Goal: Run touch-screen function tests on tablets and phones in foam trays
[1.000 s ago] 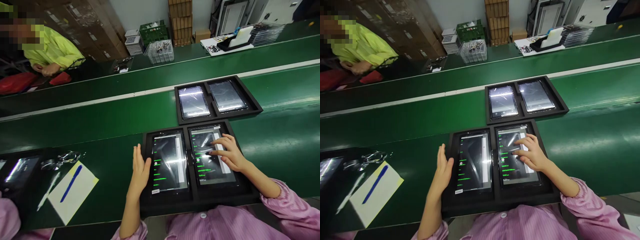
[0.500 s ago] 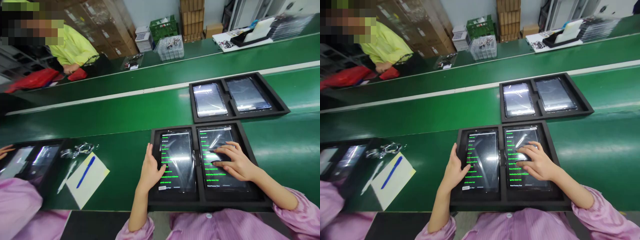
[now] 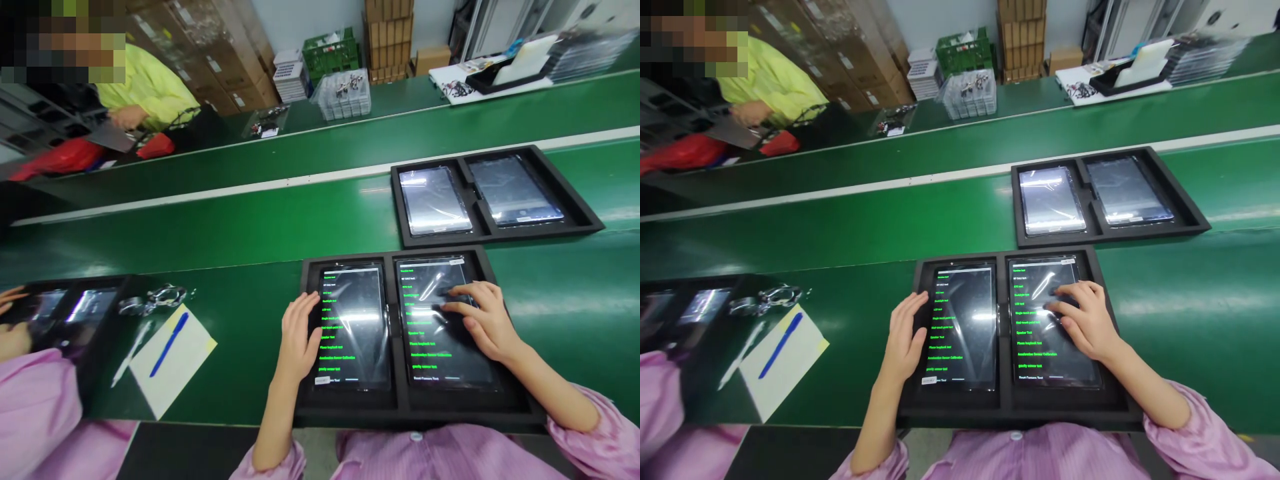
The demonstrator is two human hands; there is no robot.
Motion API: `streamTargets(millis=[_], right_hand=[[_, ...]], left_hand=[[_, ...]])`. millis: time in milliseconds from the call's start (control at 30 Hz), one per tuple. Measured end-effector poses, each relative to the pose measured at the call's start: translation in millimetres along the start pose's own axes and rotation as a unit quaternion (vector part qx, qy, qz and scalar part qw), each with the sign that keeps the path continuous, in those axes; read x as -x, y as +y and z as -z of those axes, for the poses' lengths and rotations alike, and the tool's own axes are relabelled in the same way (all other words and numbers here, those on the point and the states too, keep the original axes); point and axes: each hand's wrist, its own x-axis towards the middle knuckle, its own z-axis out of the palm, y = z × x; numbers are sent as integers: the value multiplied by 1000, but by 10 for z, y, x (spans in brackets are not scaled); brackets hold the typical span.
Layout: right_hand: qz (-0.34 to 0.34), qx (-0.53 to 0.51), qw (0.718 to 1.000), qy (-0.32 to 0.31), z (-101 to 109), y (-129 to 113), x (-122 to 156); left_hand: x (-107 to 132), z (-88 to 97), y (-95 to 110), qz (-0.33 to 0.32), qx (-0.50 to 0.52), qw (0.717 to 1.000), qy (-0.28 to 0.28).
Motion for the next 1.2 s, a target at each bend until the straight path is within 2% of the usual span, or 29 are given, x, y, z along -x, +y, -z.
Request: streamTargets(millis=[133,367,567,733,867,1033,1100,1200], right_hand=[[17,11,999,-48,-11,-28,-38],[75,4,995,-66,-6,-58,-67],[96,7,993,-74,-20,-41,-49],[106,17,992,-71,8,-57,-80],[113,22,991,-71,6,-52,-90],[99,40,989,-98,-46,-68,-62],[90,48,991,-81,-47,-50,-80],[66,63,996,-9,-2,73,-198]], left_hand=[[-12,48,23,-59,8,998,5],[-31,63,70,-64,-23,998,15],[-22,53,36,-82,-31,996,6],[-14,63,43,-55,-39,998,-10],[-8,54,50,-39,-23,999,19],[-37,53,75,-3,40,999,30],[-121,79,106,15,55,998,7],[-396,105,184,-16,56,995,-87]])
